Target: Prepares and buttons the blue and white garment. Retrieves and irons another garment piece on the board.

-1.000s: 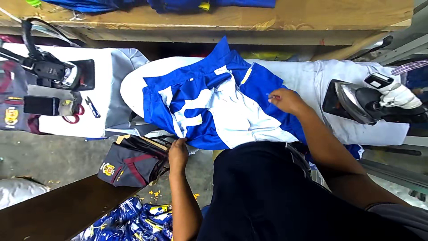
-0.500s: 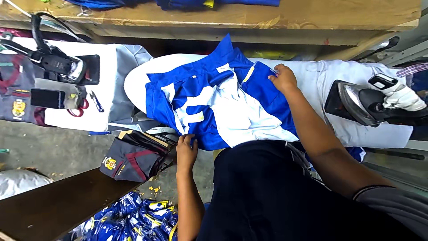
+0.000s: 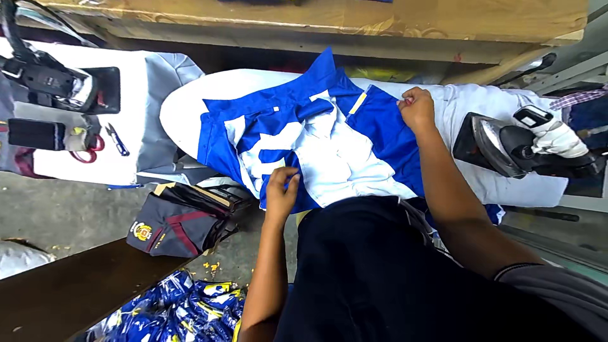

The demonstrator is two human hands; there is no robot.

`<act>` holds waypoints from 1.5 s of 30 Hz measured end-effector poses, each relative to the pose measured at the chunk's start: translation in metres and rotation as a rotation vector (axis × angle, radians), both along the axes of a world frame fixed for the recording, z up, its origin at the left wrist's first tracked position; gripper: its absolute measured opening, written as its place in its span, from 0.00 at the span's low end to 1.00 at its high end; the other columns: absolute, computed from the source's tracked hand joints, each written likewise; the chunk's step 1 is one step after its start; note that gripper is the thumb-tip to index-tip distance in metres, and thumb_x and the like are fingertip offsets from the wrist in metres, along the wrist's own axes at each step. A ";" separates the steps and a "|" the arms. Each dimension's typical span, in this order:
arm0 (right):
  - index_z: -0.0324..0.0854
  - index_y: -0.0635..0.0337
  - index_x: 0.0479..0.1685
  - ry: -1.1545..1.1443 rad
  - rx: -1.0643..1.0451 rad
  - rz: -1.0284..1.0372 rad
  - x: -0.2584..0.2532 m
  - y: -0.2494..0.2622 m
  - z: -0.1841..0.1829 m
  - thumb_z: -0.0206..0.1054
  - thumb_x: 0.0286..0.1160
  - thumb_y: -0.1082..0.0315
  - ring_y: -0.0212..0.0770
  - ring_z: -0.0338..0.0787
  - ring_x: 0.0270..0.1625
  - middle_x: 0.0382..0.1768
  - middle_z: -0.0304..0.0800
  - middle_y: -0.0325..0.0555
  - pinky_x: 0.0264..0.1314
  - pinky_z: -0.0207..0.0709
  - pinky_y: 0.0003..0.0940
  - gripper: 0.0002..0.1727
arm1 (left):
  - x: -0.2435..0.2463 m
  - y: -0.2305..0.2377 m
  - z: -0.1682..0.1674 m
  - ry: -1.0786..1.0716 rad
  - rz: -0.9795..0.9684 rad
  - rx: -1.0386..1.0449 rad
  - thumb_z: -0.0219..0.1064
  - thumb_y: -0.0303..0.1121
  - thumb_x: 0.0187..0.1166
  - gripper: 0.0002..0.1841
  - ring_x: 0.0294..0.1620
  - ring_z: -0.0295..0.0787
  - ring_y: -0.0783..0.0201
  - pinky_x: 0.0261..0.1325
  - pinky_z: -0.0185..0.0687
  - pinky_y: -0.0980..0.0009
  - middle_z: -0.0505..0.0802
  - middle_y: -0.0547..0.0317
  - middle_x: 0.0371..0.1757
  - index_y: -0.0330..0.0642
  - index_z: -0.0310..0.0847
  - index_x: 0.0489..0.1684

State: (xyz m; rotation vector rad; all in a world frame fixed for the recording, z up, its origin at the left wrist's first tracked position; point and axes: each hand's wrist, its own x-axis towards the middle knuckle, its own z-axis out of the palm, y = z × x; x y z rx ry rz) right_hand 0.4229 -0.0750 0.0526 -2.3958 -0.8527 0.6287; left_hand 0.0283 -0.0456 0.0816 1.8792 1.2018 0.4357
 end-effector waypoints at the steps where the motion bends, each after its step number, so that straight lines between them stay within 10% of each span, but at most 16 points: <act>1: 0.78 0.68 0.71 -0.025 0.000 -0.024 -0.003 0.000 0.004 0.67 0.80 0.66 0.66 0.82 0.67 0.69 0.77 0.71 0.68 0.75 0.63 0.23 | 0.016 0.003 0.003 -0.056 -0.025 -0.037 0.61 0.26 0.85 0.14 0.61 0.87 0.49 0.63 0.84 0.55 0.88 0.34 0.62 0.25 0.84 0.59; 11: 0.71 0.68 0.75 0.406 0.177 0.228 -0.040 0.008 -0.014 0.66 0.77 0.77 0.50 0.88 0.55 0.65 0.83 0.64 0.55 0.84 0.46 0.25 | 0.183 0.040 -0.026 -0.274 -0.327 0.061 0.59 0.22 0.83 0.13 0.61 0.88 0.44 0.66 0.83 0.55 0.89 0.31 0.59 0.22 0.84 0.57; 14: 0.73 0.71 0.73 0.345 0.210 0.195 -0.024 0.005 -0.054 0.68 0.72 0.79 0.52 0.88 0.60 0.65 0.84 0.67 0.65 0.81 0.46 0.27 | 0.166 0.070 -0.080 0.019 -0.239 0.186 0.58 0.23 0.83 0.15 0.71 0.82 0.36 0.78 0.75 0.47 0.86 0.28 0.65 0.24 0.83 0.61; 17: 0.71 0.70 0.75 0.418 0.249 0.088 -0.013 -0.001 -0.068 0.69 0.76 0.75 0.46 0.89 0.54 0.64 0.84 0.62 0.55 0.84 0.41 0.27 | 0.141 0.077 -0.116 0.090 -0.220 0.406 0.61 0.21 0.79 0.13 0.67 0.84 0.32 0.75 0.76 0.44 0.88 0.28 0.60 0.25 0.87 0.55; 23: 0.71 0.69 0.74 0.511 0.300 0.065 -0.011 -0.003 -0.070 0.68 0.76 0.77 0.39 0.87 0.50 0.61 0.83 0.57 0.49 0.83 0.34 0.26 | 0.153 0.072 -0.100 0.011 -0.124 0.240 0.59 0.19 0.78 0.14 0.67 0.83 0.36 0.76 0.73 0.45 0.89 0.31 0.60 0.28 0.89 0.54; 30: 0.71 0.68 0.73 0.537 0.340 0.061 -0.011 -0.006 -0.072 0.69 0.76 0.76 0.36 0.87 0.47 0.60 0.83 0.56 0.48 0.83 0.31 0.26 | 0.168 0.051 -0.088 0.107 -0.092 0.137 0.78 0.47 0.70 0.22 0.80 0.71 0.35 0.83 0.55 0.35 0.82 0.34 0.75 0.36 0.92 0.49; 45: 0.72 0.69 0.73 0.536 0.340 0.067 -0.013 -0.004 -0.069 0.69 0.75 0.78 0.38 0.86 0.47 0.60 0.83 0.57 0.48 0.82 0.32 0.25 | 0.158 0.056 -0.089 -0.030 -0.117 0.023 0.67 0.30 0.82 0.11 0.81 0.71 0.38 0.86 0.55 0.40 0.82 0.36 0.75 0.30 0.91 0.42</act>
